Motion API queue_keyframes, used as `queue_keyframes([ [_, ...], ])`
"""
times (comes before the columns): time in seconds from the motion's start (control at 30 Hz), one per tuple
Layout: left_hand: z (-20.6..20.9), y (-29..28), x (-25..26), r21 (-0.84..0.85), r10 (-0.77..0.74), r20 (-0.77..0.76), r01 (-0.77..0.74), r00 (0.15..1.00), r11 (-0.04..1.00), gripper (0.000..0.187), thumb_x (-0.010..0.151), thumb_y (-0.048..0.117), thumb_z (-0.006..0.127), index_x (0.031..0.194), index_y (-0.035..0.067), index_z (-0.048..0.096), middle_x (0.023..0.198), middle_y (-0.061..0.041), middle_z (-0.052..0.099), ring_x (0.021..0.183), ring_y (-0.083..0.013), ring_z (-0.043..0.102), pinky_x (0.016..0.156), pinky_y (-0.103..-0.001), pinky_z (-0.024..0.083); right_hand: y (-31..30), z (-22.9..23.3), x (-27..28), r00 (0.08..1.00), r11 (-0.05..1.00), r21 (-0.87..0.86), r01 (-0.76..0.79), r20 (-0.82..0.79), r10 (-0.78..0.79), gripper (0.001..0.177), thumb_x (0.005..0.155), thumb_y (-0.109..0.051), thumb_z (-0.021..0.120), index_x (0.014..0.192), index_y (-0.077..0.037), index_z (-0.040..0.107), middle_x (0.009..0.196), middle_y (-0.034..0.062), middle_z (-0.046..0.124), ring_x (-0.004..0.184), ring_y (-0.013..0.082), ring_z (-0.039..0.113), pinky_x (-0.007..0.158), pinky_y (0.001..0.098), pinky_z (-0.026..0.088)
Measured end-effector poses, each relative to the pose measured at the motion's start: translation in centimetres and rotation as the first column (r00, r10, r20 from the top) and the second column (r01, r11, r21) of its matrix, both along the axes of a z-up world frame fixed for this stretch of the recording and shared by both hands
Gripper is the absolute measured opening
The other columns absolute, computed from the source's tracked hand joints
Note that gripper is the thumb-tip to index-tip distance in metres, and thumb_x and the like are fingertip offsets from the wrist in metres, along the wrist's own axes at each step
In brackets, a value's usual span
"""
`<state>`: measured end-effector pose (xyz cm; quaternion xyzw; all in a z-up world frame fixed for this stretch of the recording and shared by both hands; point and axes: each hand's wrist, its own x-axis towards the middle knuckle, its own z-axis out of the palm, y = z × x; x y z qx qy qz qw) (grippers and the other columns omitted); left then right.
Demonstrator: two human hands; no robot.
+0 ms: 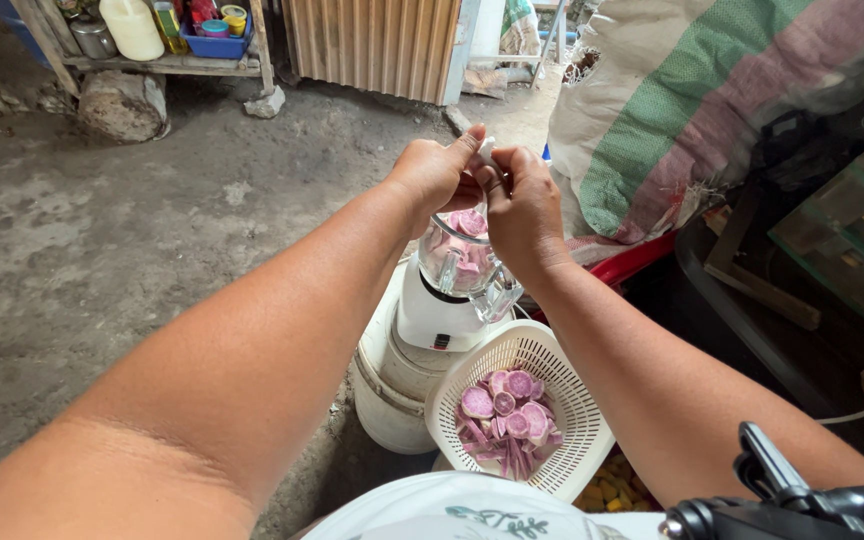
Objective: The person peels the skin off sliced purple yam pieces by hand and places them into a blender jar. The person handles the slices one at a time, removing the outer layer and dropping the peeled pieces into the jar.
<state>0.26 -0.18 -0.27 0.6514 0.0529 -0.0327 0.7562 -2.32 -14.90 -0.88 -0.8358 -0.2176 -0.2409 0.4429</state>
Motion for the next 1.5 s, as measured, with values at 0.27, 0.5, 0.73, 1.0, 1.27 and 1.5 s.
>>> queue_keyframes([
  [0.27,-0.1,0.6,-0.3,-0.016,-0.088,0.104,0.09,0.991,0.996,0.039,0.091,0.047,0.07,0.095,0.01,0.075,0.095,-0.007,0.077,0.082,-0.0144,0.073,0.078,-0.029,0.065,-0.7,0.4,1.1,0.936,0.902,0.379,-0.207,-0.19,0.295,0.019,0.098,-0.021,0.073,0.105,-0.004,0.068,0.094,0.0009,0.073,0.083,0.0082,0.063,0.074,0.0266,0.053],
  [0.5,0.0,0.5,0.0,-0.08,-0.002,0.049,0.006,0.999,0.997,0.029,0.09,0.038,0.073,0.096,0.01,0.066,0.089,-0.005,0.074,0.075,-0.0111,0.072,0.07,-0.028,0.063,-1.7,1.4,2.2,0.825,0.706,0.707,-0.038,-0.376,0.421,0.015,0.1,-0.021,0.065,0.113,-0.014,0.063,0.108,-0.0005,0.068,0.091,0.0101,0.062,0.079,0.029,0.051],
  [0.73,-0.6,-1.0,0.5,0.144,-0.08,0.149,0.058,0.986,0.988,0.017,0.089,0.019,0.074,0.096,0.003,0.074,0.081,-0.005,0.071,0.067,-0.0115,0.067,0.061,-0.027,0.06,-2.4,1.3,2.8,0.743,0.755,0.587,-0.294,-0.357,0.566,0.02,0.098,-0.016,0.069,0.116,-0.012,0.074,0.134,-0.0067,0.067,0.1,0.0064,0.064,0.075,0.0235,0.046],
  [1.0,0.0,-0.9,0.1,0.22,-0.147,0.133,0.116,0.98,0.969,0.013,0.088,0.009,0.071,0.093,-0.003,0.072,0.081,-0.009,0.073,0.068,-0.0154,0.072,0.063,-0.029,0.062,-2.2,0.7,3.8,0.745,0.746,0.621,-0.242,-0.374,0.552,0.016,0.1,-0.016,0.068,0.113,-0.007,0.073,0.097,0.0009,0.074,0.081,0.0067,0.065,0.066,0.0209,0.05],
  [1.27,0.1,-0.1,-0.6,0.246,-0.291,0.168,0.246,0.942,0.938,0.018,0.087,0.013,0.076,0.097,-0.002,0.076,0.084,-0.007,0.074,0.073,-0.0135,0.072,0.07,-0.028,0.064,-2.5,1.1,3.9,0.72,0.695,0.69,-0.201,-0.377,0.583,0.016,0.1,-0.013,0.067,0.112,-0.003,0.069,0.098,0.0055,0.072,0.084,0.0116,0.069,0.072,0.0252,0.057],
  [1.5,-0.2,0.1,-0.3,0.171,-0.393,0.197,0.364,0.898,0.916,0.024,0.088,0.018,0.075,0.107,0.003,0.074,0.091,-0.003,0.075,0.08,-0.0118,0.071,0.074,-0.026,0.063,-2.4,1.1,4.1,0.755,0.662,0.74,-0.119,-0.366,0.544,0.017,0.101,-0.015,0.066,0.114,-0.004,0.065,0.1,0.0074,0.071,0.085,0.0158,0.069,0.071,0.0286,0.059],
])
